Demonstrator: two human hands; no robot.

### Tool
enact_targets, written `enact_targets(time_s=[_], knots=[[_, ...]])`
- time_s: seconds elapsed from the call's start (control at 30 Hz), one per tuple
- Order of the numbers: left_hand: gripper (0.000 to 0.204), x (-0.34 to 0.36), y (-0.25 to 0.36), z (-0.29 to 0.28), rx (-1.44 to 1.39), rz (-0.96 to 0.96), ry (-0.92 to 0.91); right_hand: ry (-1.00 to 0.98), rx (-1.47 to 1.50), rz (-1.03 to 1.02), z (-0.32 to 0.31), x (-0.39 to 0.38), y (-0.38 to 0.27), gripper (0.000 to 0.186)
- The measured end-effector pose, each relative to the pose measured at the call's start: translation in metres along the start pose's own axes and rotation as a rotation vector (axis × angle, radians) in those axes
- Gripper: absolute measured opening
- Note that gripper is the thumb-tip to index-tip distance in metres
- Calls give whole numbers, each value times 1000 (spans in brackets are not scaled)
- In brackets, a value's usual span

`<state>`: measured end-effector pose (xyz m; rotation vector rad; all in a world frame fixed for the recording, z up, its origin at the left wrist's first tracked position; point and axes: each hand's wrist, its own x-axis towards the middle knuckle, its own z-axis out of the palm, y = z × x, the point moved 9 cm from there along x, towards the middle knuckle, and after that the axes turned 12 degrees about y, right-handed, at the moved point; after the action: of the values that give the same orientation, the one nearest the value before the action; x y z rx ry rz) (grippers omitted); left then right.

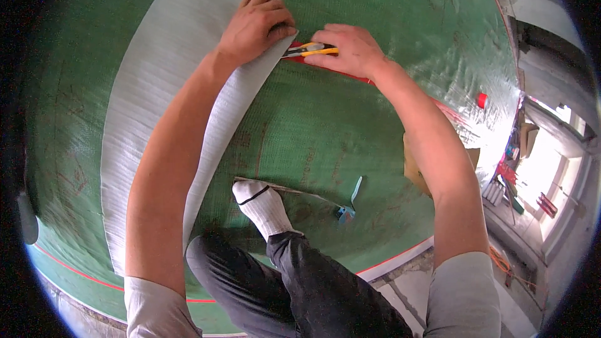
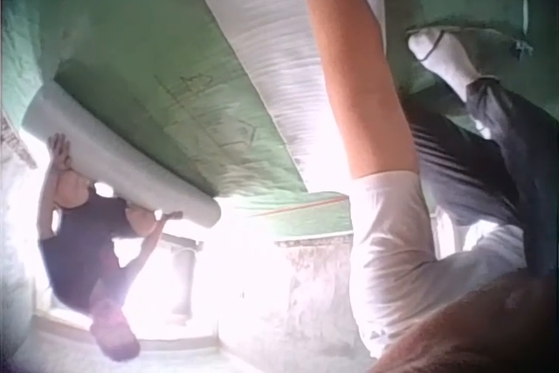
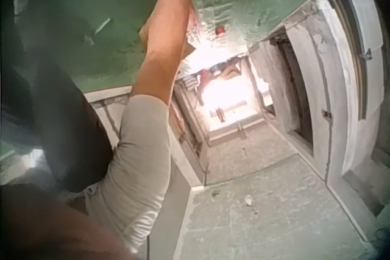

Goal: Cutting a piece of white mesh or insulation material from a large roll using a utility knife.

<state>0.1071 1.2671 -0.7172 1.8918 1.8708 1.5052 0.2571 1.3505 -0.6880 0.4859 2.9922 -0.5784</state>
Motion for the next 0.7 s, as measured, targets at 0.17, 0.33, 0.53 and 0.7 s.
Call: enact_targets(time_s=[0.17, 0.33, 0.53, 0.7], knots=[[19, 0, -1, 0, -12, 2, 8, 6, 15, 29, 3, -7, -9, 40], [19, -2, -6, -2, 39, -1, 3, -7, 14, -37, 9, -1, -15, 39], [20, -3, -1, 1, 31, 31, -8, -47, 57, -16, 13, -5, -25, 39], [20, -5, -2, 2, 34, 19, 2, -85, -7, -34, 17, -10, -31, 39]])
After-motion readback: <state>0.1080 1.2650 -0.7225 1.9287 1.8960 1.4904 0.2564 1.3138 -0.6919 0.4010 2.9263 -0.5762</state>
